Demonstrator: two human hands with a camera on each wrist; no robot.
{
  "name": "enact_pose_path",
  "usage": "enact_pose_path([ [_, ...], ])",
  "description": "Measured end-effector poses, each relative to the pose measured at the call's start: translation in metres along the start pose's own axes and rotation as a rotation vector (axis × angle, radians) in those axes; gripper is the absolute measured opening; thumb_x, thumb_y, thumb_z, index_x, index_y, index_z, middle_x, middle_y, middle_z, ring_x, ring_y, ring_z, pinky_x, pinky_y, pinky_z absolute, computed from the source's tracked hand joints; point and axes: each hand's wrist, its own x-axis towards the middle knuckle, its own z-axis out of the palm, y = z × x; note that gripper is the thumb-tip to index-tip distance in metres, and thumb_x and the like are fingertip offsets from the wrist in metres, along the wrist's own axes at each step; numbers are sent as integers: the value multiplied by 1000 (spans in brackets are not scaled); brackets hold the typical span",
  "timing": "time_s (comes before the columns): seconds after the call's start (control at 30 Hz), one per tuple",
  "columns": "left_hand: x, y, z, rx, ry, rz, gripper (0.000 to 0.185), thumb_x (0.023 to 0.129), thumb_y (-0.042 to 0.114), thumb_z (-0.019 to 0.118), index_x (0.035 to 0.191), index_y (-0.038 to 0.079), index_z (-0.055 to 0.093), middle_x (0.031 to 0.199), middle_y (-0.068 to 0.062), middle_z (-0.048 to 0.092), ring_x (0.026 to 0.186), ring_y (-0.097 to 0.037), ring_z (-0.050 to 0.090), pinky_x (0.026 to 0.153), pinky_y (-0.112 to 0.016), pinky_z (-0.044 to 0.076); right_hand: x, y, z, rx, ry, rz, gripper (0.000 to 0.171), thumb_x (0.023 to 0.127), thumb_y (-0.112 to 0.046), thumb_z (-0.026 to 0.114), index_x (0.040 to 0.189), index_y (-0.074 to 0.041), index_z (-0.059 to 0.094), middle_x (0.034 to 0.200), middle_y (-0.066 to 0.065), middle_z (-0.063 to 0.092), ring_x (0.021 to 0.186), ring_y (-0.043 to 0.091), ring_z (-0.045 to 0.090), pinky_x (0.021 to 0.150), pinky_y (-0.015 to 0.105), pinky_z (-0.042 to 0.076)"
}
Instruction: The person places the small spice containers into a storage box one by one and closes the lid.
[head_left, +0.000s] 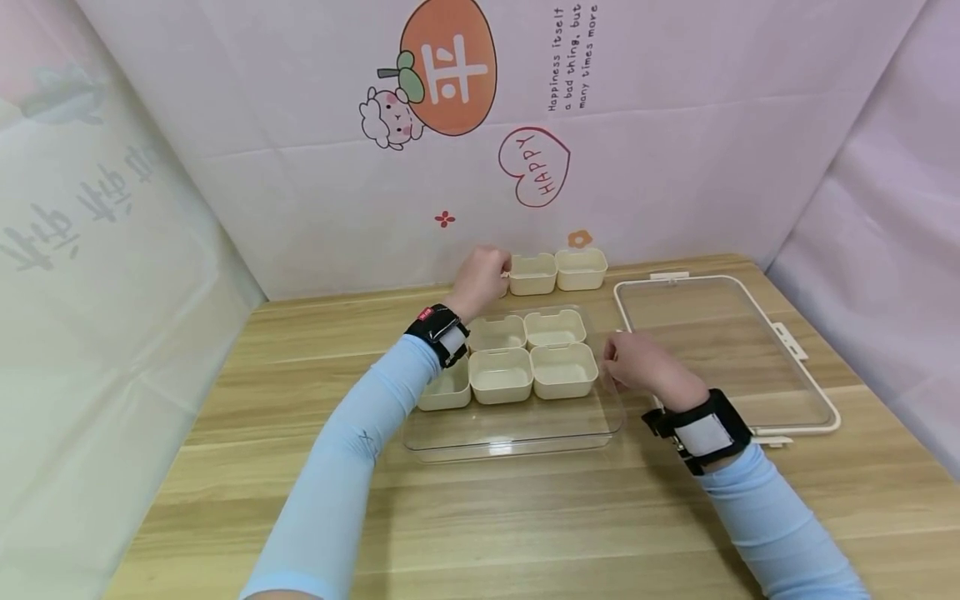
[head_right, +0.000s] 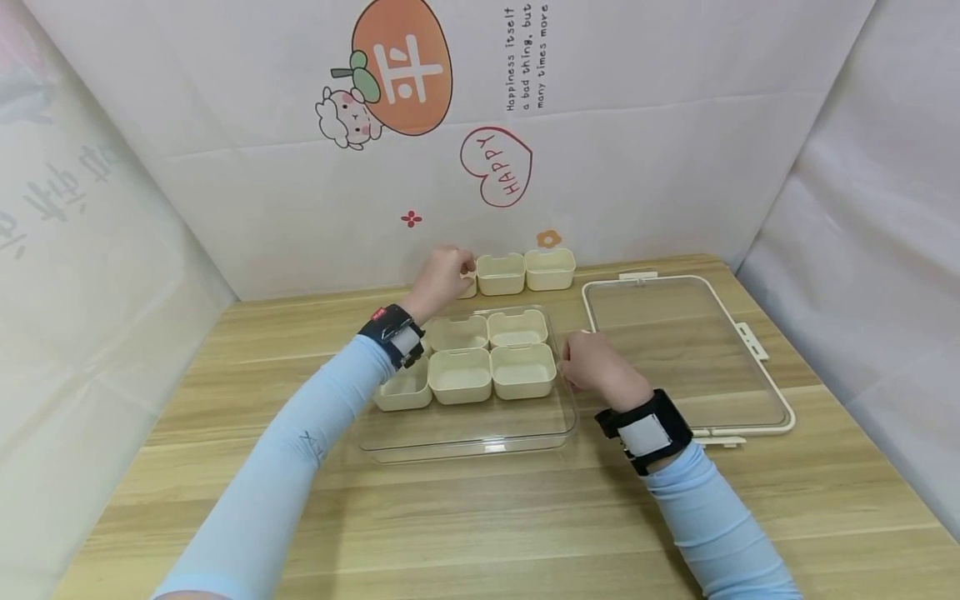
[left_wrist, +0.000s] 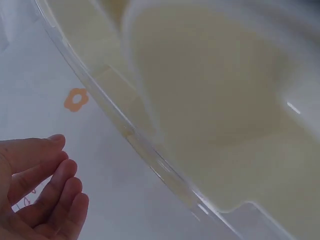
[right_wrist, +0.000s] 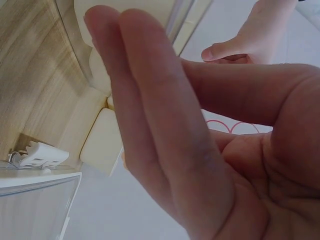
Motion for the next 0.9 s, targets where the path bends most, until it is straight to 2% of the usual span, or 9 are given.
enact_pose_path([
  [0.23, 10, -1, -6, 13, -40, -12, 19, 75, -7, 57, 87, 3, 68, 91, -8, 66, 85, -20, 58, 76, -31, 48, 0, 0, -1, 4, 8, -11, 10, 86, -8, 58, 78, -2, 59, 69, 8, 62, 63, 18, 57, 58, 27, 42],
  [0.37, 17, -5, -6, 60, -72, -32, 17, 75, -7, 56, 82, 5, 66, 88, -7, 64, 82, -20, 56, 73, -30, 46, 0, -1, -1, -12, 3, -10, 11, 87, -9, 58, 78, -3, 58, 67, 6, 61, 64, 19, 56, 58, 27, 41],
  [0.6, 25, -13, -3, 101, -102, -71, 15, 83, -5, 55, 77, 6, 64, 80, -5, 60, 76, -19, 51, 66, -28, 41, -1, -1, 0, -15, 2, -15, 9, 85, -7, 57, 77, -3, 57, 65, 5, 61, 62, 18, 56, 58, 27, 41],
  [0.73, 28, -20, 0, 95, -135, -98, 15, 85, -5, 55, 80, 4, 66, 81, -6, 63, 75, -19, 54, 65, -28, 43, -1, 0, 0, -3, 8, -14, 9, 85, -6, 56, 77, -3, 57, 66, 5, 61, 62, 17, 57, 60, 28, 42],
  [0.9, 30, -34, 8, 137, -168, -86, 14, 88, -5, 53, 86, 1, 66, 89, -11, 66, 84, -23, 60, 74, -32, 48, -2, -1, 0, 18, -3, -6, 8, 86, -6, 55, 78, -3, 57, 69, 7, 62, 62, 17, 58, 58, 27, 43],
])
